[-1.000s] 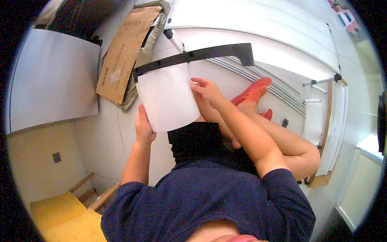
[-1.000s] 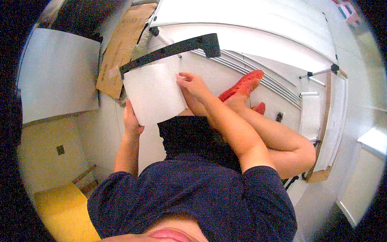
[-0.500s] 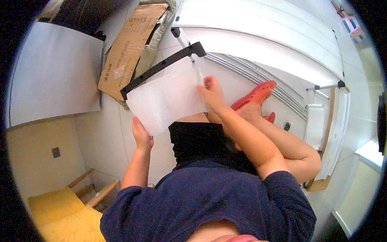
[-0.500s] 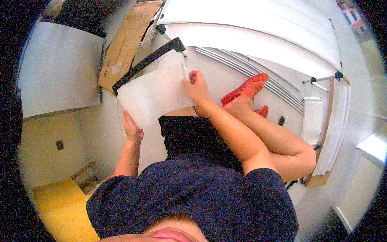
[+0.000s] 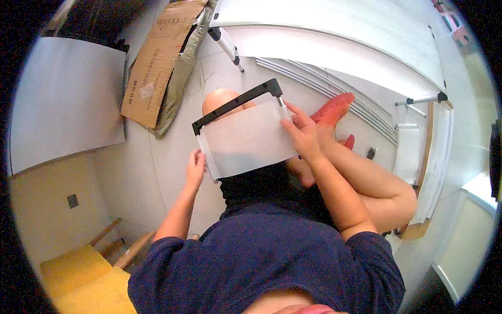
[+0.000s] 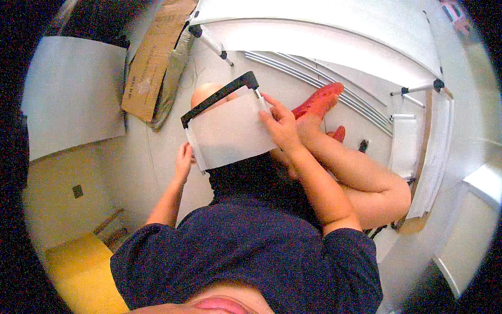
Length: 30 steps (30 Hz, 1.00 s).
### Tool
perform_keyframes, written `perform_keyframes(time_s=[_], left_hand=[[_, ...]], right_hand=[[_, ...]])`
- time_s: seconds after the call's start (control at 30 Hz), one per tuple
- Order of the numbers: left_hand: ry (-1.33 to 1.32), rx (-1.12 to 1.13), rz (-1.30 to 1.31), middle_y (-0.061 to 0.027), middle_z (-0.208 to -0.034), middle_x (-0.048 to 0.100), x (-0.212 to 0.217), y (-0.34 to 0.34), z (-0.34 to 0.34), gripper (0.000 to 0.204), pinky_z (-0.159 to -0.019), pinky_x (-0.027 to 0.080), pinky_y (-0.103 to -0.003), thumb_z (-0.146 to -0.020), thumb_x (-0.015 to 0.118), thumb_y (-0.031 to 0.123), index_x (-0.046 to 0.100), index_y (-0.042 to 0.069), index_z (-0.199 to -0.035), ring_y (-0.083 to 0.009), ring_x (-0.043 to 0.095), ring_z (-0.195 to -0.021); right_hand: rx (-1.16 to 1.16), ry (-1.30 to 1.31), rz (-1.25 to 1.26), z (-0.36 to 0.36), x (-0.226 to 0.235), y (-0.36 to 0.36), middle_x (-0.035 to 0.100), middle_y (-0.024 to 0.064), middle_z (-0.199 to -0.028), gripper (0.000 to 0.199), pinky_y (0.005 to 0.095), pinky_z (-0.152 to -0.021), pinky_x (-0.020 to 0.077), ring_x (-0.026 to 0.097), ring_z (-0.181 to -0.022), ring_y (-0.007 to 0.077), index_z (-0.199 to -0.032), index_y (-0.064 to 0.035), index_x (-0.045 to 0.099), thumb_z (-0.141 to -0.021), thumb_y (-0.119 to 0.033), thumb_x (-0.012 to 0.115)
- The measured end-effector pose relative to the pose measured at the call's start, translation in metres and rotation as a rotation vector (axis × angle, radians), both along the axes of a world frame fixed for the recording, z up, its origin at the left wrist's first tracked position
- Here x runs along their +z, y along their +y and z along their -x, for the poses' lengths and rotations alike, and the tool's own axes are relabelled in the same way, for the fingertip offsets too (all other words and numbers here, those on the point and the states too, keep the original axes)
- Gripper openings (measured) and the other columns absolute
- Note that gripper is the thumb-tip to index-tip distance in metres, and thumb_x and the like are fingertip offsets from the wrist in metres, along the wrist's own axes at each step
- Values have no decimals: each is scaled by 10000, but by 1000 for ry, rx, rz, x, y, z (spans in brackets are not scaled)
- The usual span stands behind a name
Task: The person assembles a storage shelf by hand while sitting cross-legged on the floor. They press white plastic panels into black corner frames and slide metal support rods into the frames.
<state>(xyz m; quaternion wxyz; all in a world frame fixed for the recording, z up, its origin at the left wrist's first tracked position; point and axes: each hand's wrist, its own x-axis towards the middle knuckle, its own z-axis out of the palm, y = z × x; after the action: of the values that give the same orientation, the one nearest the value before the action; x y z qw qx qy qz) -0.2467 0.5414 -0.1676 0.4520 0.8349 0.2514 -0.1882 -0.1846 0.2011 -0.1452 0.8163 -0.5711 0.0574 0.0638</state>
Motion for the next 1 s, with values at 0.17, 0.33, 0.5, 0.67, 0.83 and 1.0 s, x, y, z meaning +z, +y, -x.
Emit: perform_keyframes(time_s=[0.17, 0.33, 0.5, 0.67, 0.83, 1.0], left_hand=[[-881, -468, -332, -147, -1068, 564, 82, -72, -97, 320, -860, 412, -354, -826, 587, 171, 540, 4, -1095, -283, 537, -982], [-809, -943, -40, -132, -989, 607, 113, -182, -169, 217, -811, 443, -328, -836, 594, 173, 604, 44, -1010, -234, 554, -964], [-279, -1130, 479, -13, -862, 614, 100, -203, -194, 175, -696, 454, -242, -853, 596, 198, 614, 64, -964, -91, 541, -800], [-181, -1121, 511, 58, -736, 516, 110, -199, -192, 122, -521, 376, -182, -858, 588, 189, 607, 84, -918, -30, 448, -645], [-143, -1123, 514, 58, -702, 496, 118, -197, -189, 119, -497, 368, -182, -873, 569, 183, 597, 86, -936, -32, 436, -610], [-29, -1119, 479, 40, -705, 507, 117, -194, -189, 111, -493, 387, -190, -890, 546, 164, 590, 76, -940, -44, 448, -586]], right_hand=[[15, 51, 55, 4, 12, -4, 590, 26, -846, 443, 233, -663, 449, 540, -745, 92, -1269, -114, 489, -837, -83, 587], [-39, 47, 75, 10, 10, -1, 588, 14, -843, 405, 222, -669, 435, 519, -740, 85, -1241, -113, 519, -843, -105, 593], [-90, 9, 123, 23, 16, -8, 570, -11, -833, 361, 208, -651, 412, 484, -728, 64, -1217, -84, 537, -859, -113, 582], [-154, -53, 135, 28, 26, 3, 561, -24, -812, 346, 200, -658, 406, 479, -730, 57, -1216, -62, 535, -877, -124, 563], [-170, -75, 144, 26, 27, 5, 573, -9, -808, 330, 204, -650, 415, 484, -711, 63, -1201, -52, 542, -880, -126, 559], [-196, -41, 196, 29, 35, 7, 606, 19, -818, 299, 228, -655, 439, 522, -718, 80, -1166, -39, 558, -881, -130, 554]])
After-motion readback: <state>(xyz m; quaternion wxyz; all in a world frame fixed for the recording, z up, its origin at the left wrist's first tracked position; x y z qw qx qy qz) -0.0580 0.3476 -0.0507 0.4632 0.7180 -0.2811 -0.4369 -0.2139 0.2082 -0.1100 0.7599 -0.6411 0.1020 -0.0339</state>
